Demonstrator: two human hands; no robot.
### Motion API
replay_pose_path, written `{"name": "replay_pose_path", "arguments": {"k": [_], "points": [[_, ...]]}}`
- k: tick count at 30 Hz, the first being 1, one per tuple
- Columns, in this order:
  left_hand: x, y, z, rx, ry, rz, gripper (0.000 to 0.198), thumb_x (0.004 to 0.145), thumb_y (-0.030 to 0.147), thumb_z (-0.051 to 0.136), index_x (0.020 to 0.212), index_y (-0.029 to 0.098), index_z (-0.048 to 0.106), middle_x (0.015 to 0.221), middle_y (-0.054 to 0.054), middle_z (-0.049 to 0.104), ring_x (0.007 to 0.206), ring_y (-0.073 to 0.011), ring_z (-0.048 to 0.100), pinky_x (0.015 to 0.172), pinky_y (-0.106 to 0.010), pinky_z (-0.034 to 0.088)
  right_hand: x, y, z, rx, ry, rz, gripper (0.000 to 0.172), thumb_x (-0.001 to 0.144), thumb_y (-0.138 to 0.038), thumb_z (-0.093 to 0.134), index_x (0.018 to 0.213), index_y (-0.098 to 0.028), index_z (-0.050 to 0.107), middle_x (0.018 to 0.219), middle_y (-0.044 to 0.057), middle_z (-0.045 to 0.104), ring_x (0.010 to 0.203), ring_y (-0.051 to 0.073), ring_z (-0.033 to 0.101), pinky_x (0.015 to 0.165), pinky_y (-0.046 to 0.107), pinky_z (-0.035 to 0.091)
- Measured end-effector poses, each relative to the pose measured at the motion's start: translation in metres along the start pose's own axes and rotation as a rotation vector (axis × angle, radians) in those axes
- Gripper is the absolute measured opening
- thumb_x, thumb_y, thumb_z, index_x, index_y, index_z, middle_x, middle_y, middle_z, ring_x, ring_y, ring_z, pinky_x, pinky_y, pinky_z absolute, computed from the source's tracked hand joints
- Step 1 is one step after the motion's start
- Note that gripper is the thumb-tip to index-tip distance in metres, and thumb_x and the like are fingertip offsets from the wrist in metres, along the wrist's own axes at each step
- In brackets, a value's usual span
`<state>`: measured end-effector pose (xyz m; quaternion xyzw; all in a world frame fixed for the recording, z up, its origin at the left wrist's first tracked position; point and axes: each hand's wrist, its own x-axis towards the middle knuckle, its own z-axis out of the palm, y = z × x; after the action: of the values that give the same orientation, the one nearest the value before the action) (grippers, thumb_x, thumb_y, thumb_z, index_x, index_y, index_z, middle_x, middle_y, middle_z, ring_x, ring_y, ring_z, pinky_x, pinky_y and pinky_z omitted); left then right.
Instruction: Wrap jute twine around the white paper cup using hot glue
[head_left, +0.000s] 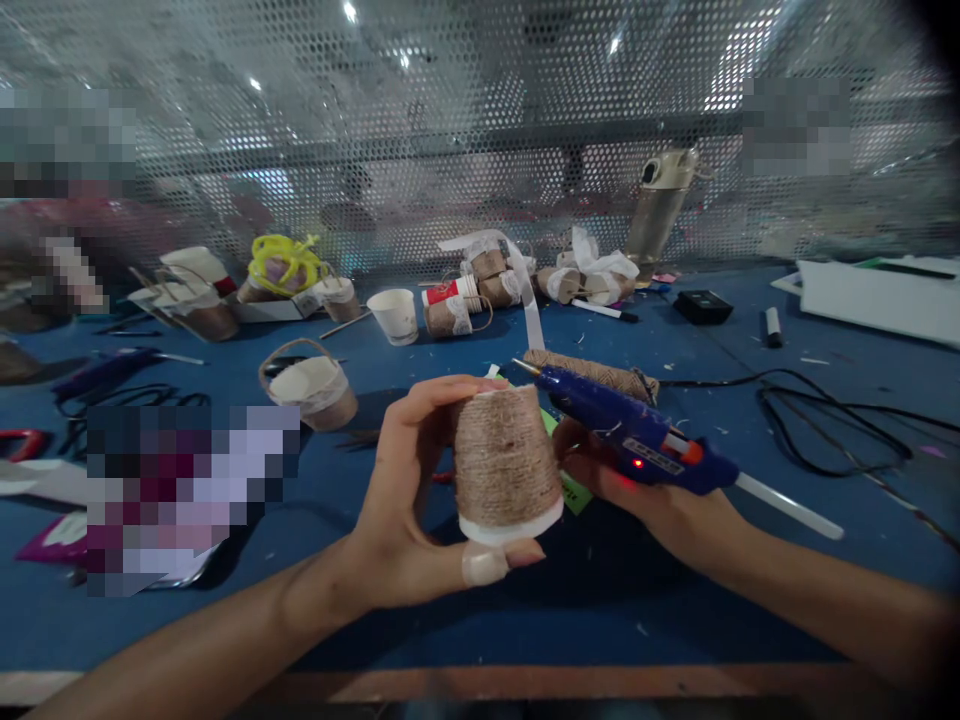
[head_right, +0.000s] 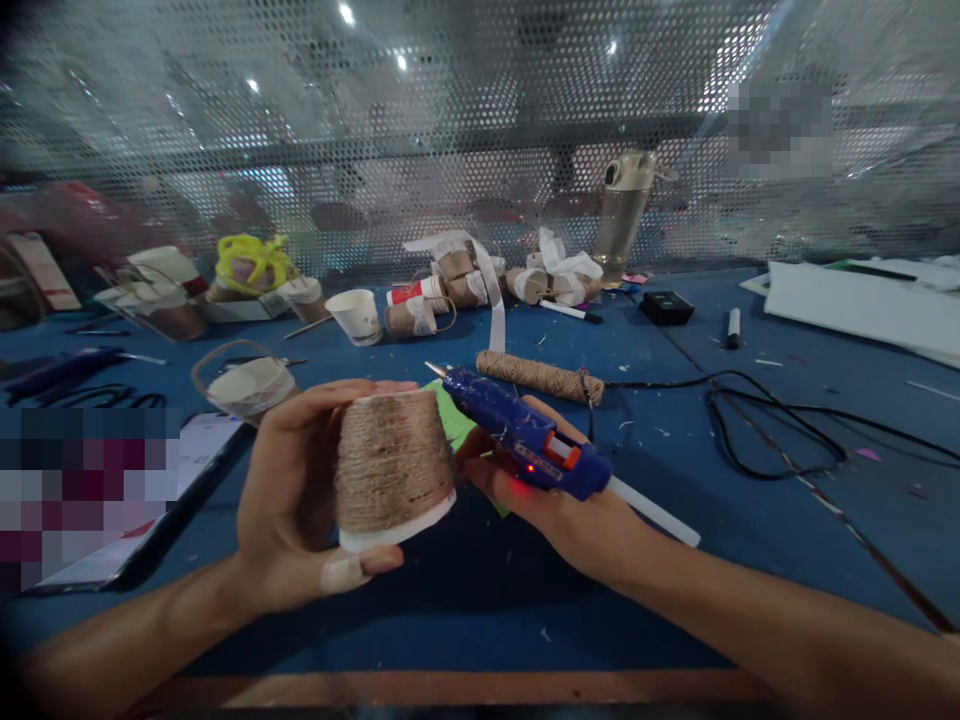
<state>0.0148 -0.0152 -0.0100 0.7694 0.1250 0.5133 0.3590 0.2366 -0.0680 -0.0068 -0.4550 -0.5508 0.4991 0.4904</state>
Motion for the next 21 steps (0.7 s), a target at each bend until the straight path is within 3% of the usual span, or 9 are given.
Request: {"name": "replay_pose_path", "arguments": {"k": [3,6,11,15,21], "points": [[-0.002,-0.001,-0.001,0.02,-0.036,-0.049,0.092,0.063,0.022,0.092,0.14,0.027,0.043,0.142,-0.011,0.046,0.138,-0.0337,0.047,0.113,-0.05,0.049,-0.003,0.005,-0.004,-0.005,0.029,-0.027,0.03,0.087,-0.04,0.075,0.115,-0.033,0.066,0.119,0.0,0.074,0.107,0.023,0.071,0.091,0.036,0.06],[-0.001,-0.003,-0.004,0.061,-0.092,-0.145,0.092,0.066,0.024,0.09,0.142,0.031,0.04,0.146,-0.011,0.042,0.141,-0.0344,0.044,0.11,-0.047,0.052,-0.004,0.012,-0.009,-0.073,0.106,-0.033,0.026,0.086,-0.043,0.076,0.109,-0.033,0.071,0.12,0.0,0.075,0.121,0.027,0.066,0.105,0.041,0.053],[0.005,-0.004,-0.012,0.311,-0.144,-0.136,0.09,0.068,0.033,0.088,0.143,0.032,0.038,0.146,-0.013,0.038,0.138,-0.0359,0.044,0.112,-0.053,0.048,-0.006,0.022,-0.015,-0.136,0.163,0.004,0.019,0.086,-0.048,0.073,0.093,-0.031,0.074,0.091,0.002,0.077,0.1,0.03,0.072,0.087,0.044,0.061],[0.009,-0.003,-0.018,0.532,-0.204,-0.062,0.09,0.072,0.037,0.085,0.146,0.029,0.036,0.145,-0.014,0.042,0.137,-0.0363,0.044,0.115,-0.057,0.045,-0.007,0.019,-0.016,-0.185,0.222,-0.003,0.023,0.085,-0.049,0.074,0.096,-0.029,0.071,0.098,0.003,0.074,0.099,0.029,0.069,0.09,0.047,0.058],[0.008,-0.007,-0.022,0.48,-0.248,-0.121,0.087,0.08,0.033,0.077,0.153,0.031,0.03,0.152,-0.014,0.04,0.137,-0.0363,0.048,0.109,-0.053,0.051,-0.011,0.011,-0.013,-0.27,0.274,-0.018,0.033,0.078,-0.054,0.078,0.097,-0.029,0.068,0.095,0.004,0.073,0.094,0.029,0.069,0.089,0.048,0.058]]}}
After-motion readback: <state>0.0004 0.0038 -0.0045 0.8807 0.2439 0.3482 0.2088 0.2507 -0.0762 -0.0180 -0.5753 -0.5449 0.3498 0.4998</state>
